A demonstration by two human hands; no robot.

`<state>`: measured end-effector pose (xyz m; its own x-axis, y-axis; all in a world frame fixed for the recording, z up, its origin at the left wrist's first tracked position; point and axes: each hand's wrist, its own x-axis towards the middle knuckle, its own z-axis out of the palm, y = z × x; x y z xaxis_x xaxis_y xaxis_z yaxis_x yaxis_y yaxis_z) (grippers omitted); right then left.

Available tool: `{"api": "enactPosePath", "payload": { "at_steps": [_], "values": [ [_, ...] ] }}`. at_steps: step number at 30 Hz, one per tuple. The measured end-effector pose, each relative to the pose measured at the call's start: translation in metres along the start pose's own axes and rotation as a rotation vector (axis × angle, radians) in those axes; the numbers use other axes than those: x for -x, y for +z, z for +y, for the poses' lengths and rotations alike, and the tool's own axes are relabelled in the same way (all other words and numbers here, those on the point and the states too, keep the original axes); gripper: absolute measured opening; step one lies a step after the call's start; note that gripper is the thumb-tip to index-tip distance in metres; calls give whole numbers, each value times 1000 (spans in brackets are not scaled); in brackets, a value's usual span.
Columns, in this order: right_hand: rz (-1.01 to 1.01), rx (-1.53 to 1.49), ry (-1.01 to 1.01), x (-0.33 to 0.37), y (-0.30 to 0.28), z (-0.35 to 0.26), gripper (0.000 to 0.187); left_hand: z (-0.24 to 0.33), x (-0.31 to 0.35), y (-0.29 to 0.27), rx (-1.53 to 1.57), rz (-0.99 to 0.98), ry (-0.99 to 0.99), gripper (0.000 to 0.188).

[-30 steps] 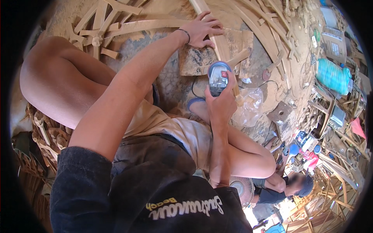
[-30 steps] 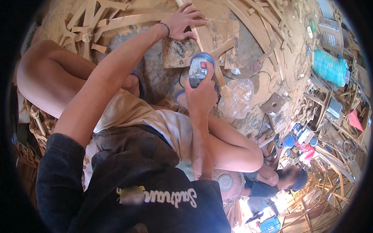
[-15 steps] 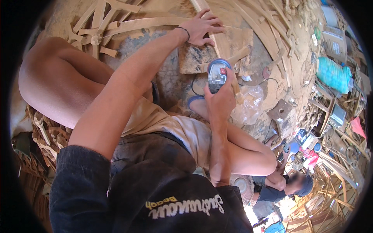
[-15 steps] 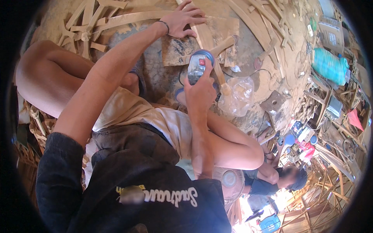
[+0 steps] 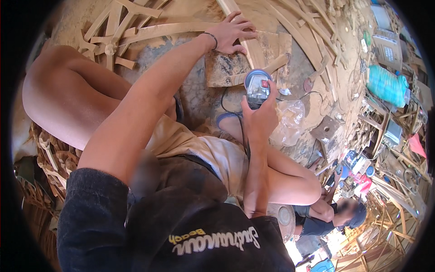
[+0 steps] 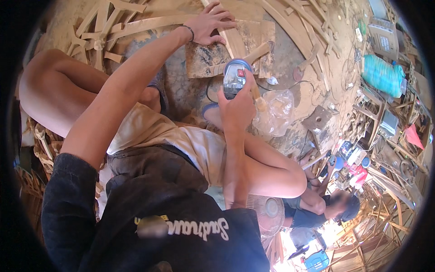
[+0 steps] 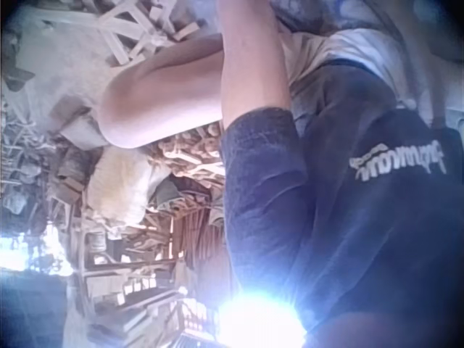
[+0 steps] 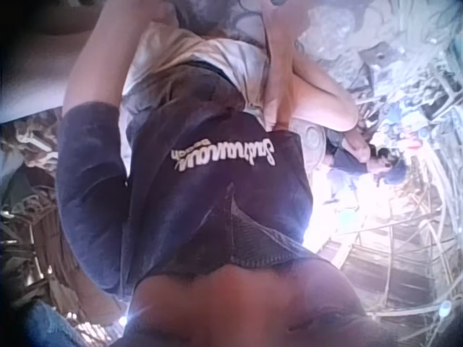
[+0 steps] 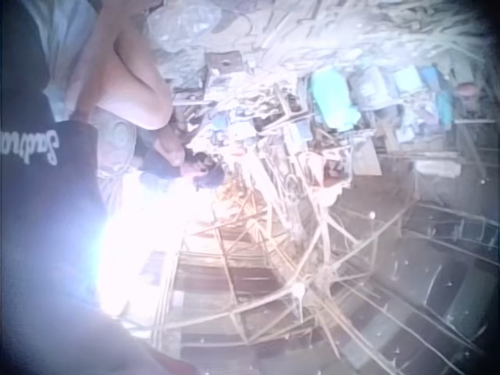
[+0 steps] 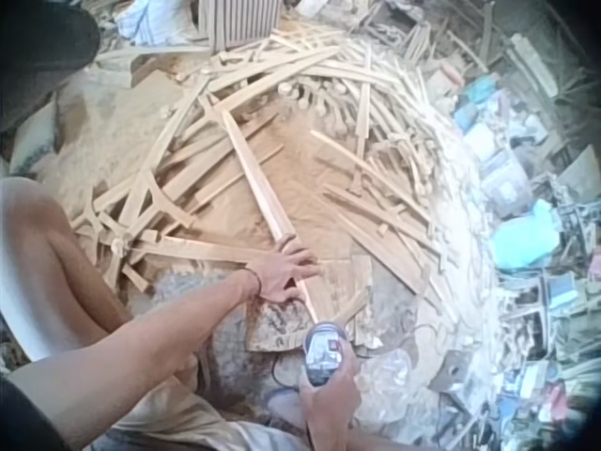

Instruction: The person sands the blade and guard of a wooden sword using a handheld power sander, occasionally applying glue to a joint.

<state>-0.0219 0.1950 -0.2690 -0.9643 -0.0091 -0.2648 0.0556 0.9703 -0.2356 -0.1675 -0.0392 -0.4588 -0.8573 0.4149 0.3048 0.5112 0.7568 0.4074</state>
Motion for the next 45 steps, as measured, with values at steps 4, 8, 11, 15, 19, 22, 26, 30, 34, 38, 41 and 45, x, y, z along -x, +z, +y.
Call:
{"api": "enactPosePath", "payload": {
  "at_steps": [4, 8, 11, 15, 19, 22, 26, 30, 34, 38, 41, 45],
  "values": [
    [22, -24, 4, -1, 2, -1, 84, -1, 0, 1, -21, -4, 5, 69],
    [-17, -16, 30, -1, 0, -4, 84, -1, 1, 1, -28, -11, -1, 69],
    [-24, 31, -1, -2, 1, -3, 88, 1, -1, -1, -22, -15, -2, 68],
    [-13, 49, 3, -2, 3, -3, 87, 3, -1, -1, -32, -21, -14, 68],
    [-17, 32, 21, -2, 4, -7, 85, 3, 0, 0, -42, -28, -16, 67],
    [-9, 12, 9, -3, 4, -6, 84, 3, -1, 1, -52, -38, -14, 67],
    [23, 15, -20, -3, 5, -6, 84, 3, 0, 1, -44, -9, -8, 68],
    [87, -73, -55, -8, 5, 11, 87, 1, -3, -1, 4, -35, 1, 68],
    [59, -59, 2, -8, -1, 11, 88, -2, 1, 1, -9, -13, 4, 69],
    [57, -25, 4, -11, 2, 15, 87, 5, -4, -3, -26, -51, -4, 68],
    [57, -17, -13, -11, 5, 14, 86, -1, 0, 3, -32, 17, 8, 67],
    [1, -7, 28, -11, 0, 7, 87, -1, 0, 4, -24, -8, 0, 66]
  ]
}}
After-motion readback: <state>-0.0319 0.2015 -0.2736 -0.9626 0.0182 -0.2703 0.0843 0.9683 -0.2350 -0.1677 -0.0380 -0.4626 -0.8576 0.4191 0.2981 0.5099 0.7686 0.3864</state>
